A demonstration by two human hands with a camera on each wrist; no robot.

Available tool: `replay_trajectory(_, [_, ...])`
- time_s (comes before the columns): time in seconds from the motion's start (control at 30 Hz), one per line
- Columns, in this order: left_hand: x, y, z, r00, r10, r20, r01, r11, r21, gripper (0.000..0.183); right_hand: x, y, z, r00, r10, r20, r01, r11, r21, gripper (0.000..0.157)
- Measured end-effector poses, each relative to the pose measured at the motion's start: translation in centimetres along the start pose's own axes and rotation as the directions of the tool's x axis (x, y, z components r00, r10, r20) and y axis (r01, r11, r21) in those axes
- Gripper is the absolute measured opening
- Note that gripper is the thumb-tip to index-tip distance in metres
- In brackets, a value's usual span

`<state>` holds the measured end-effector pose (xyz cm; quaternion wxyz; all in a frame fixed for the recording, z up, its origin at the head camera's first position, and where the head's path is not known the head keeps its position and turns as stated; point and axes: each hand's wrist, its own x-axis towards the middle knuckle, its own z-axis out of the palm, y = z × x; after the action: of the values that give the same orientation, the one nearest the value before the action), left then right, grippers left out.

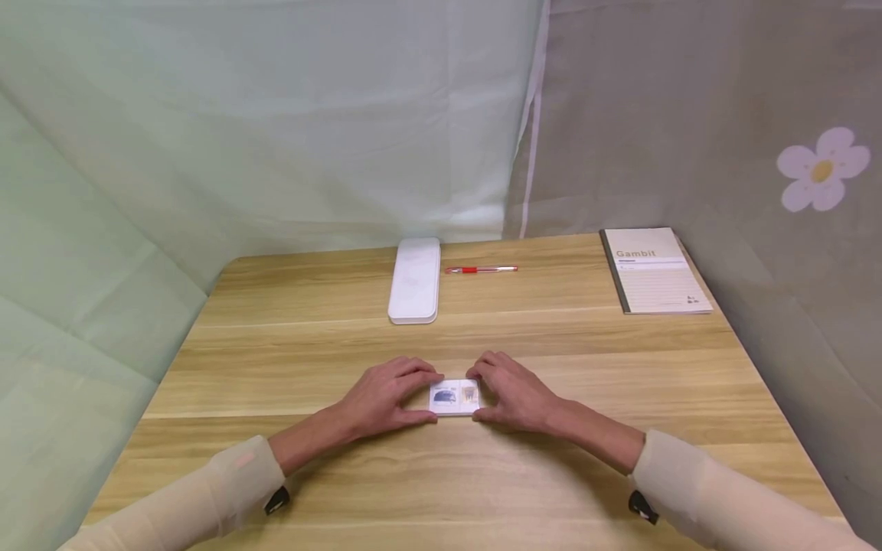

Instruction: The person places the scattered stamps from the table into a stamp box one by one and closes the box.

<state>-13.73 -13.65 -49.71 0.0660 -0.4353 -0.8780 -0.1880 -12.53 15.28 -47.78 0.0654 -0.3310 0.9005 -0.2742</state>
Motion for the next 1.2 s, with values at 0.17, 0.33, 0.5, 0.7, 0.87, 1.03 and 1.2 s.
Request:
replay_trajectory(0.17, [-0.21, -0.02, -0.13, 1.000, -0.006, 0.013, 0.006, 1.000, -0.017, 0.063, -0.29, 0.10, -0.06, 1.000, -0.004, -0.019, 0.005, 1.000, 0.026, 0.062])
replay_trajectory(0.33, [-0.53, -0.01, -0.14, 0.999, -0.024, 0.023, 0.024, 0.999, -0.033, 0.057, -0.78, 0.14, 0.13, 0.998, 0.018, -0.057, -0.015, 0.998, 0.060, 0.060])
replay_trajectory(0.5, [-0.60, 0.03, 0.05, 1.000, -0.025, 0.012, 0.025, 0.999, -0.035, 0.054, -0.98, 0.21, 0.44, 0.996, 0.027, -0.089, -0.022, 0.998, 0.067, 0.054])
replay_trajectory(0.7, [-0.51, 0.05, 0.08, 1.000, -0.011, -0.001, 0.011, 1.000, -0.017, 0.052, -0.90, 0.23, 0.74, 0.994, 0.024, -0.109, -0.018, 0.998, 0.057, 0.052])
replay_trajectory(0.87, [-0.33, 0.13, 0.03, 1.000, -0.003, -0.010, 0.003, 1.000, -0.006, 0.052, -0.78, 0.07, 0.79, 0.994, 0.038, -0.103, -0.034, 0.999, 0.036, 0.052])
replay_trajectory(1.03, [-0.14, 0.26, -0.01, 1.000, -0.026, 0.008, 0.026, 1.000, -0.009, 0.051, -0.73, -0.13, 0.80, 0.994, 0.034, -0.103, -0.034, 0.999, -0.003, 0.049])
replay_trajectory(1.2, [0.05, 0.38, -0.05, 0.997, -0.064, 0.032, 0.064, 0.998, -0.007, 0.050, -0.77, -0.39, 0.72, 0.995, 0.016, -0.103, -0.020, 0.999, -0.042, 0.046])
